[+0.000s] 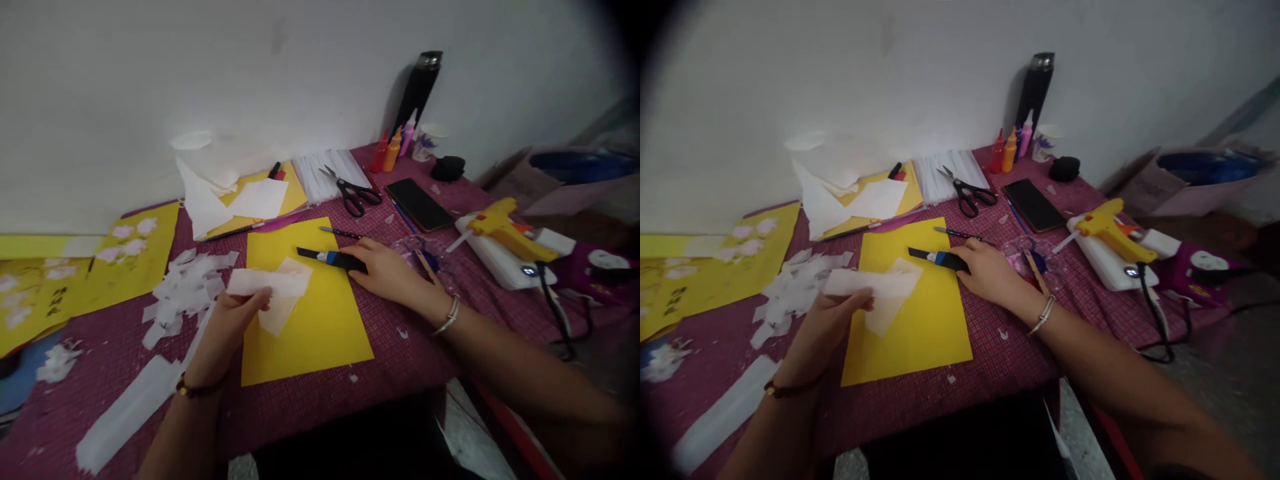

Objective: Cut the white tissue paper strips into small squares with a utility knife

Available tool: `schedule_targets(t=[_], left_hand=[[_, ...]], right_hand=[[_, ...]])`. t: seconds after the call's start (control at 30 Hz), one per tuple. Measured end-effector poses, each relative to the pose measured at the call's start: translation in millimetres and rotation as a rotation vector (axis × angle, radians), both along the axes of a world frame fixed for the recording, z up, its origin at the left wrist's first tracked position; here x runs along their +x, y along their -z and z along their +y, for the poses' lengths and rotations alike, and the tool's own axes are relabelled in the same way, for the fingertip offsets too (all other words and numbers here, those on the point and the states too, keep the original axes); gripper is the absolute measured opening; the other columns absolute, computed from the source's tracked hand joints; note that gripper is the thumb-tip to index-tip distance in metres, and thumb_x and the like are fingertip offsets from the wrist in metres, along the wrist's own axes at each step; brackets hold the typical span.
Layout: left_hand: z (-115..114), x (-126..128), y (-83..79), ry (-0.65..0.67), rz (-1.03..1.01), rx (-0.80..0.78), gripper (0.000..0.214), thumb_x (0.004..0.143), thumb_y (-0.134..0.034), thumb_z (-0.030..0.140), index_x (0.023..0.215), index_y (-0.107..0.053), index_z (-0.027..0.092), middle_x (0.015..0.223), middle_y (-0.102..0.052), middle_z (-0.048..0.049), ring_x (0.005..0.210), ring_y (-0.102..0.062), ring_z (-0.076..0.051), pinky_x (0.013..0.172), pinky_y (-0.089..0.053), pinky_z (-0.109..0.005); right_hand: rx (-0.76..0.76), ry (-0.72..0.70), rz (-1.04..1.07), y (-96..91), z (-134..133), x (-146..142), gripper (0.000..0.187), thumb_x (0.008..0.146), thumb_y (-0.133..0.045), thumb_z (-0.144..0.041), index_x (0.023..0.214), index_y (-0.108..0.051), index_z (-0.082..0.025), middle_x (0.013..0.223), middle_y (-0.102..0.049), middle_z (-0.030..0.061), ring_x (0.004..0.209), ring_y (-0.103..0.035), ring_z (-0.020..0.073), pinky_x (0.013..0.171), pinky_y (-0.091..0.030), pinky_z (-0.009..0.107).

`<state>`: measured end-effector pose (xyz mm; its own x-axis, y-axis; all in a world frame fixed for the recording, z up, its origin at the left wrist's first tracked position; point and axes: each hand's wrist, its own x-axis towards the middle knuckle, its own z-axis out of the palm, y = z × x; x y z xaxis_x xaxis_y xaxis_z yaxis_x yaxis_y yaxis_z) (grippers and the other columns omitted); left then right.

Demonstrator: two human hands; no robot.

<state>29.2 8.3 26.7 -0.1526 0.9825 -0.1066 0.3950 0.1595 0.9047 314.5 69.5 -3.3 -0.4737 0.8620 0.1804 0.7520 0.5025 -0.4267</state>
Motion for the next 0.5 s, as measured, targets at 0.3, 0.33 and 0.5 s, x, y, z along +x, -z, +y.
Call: schedule_targets(t=[0.3, 0.33, 0.5], left_hand=[[0.2, -42.6, -43.4, -0.281, -0.687, 0.291, 0.013, 0.067, -0.061, 0.009, 0.073, -0.064, 0.020, 0.075, -0.069, 0.0031, 0.074, -0.064, -0.011, 0.078, -0.054, -0.025], [-3.0, -55.0, -54.0, -0.303, -0.722, 0.293, 0.015, 0.066, -0.060, 0.006, 0.071, -0.061, 0.020, 0.070, -0.067, 0.0043, 0.070, -0.062, -0.010, 0.074, -0.054, -0.022], [-43.7, -115.0, -89.4, -0.331, -0.530, 0.102, 0.015, 0.062, -0.062, 0.002, 0.068, -0.058, 0.015, 0.054, -0.057, 0.0046, 0.041, -0.047, -0.006, 0.038, -0.040, -0.014]], right_hand=[[0.031, -0.036, 0.019, 7.5, 1.3, -0.8, 0.040, 0.082, -0.058, -0.018, 0.122, -0.063, -0.019, 0.106, -0.063, 0.0103, 0.100, -0.060, 0.0257, 0.090, -0.049, 0.039], [0.033, -0.033, 0.020, 9.8, 2.7, 0.7, 0.040, 0.083, -0.058, -0.020, 0.122, -0.063, -0.019, 0.107, -0.062, 0.0106, 0.099, -0.061, 0.0260, 0.089, -0.050, 0.040], [0.032, -0.066, -0.011, 17.1, 9.5, 5.9, 0.041, 0.083, -0.056, -0.026, 0.124, -0.062, -0.019, 0.110, -0.062, 0.0110, 0.101, -0.061, 0.0287, 0.090, -0.050, 0.045]])
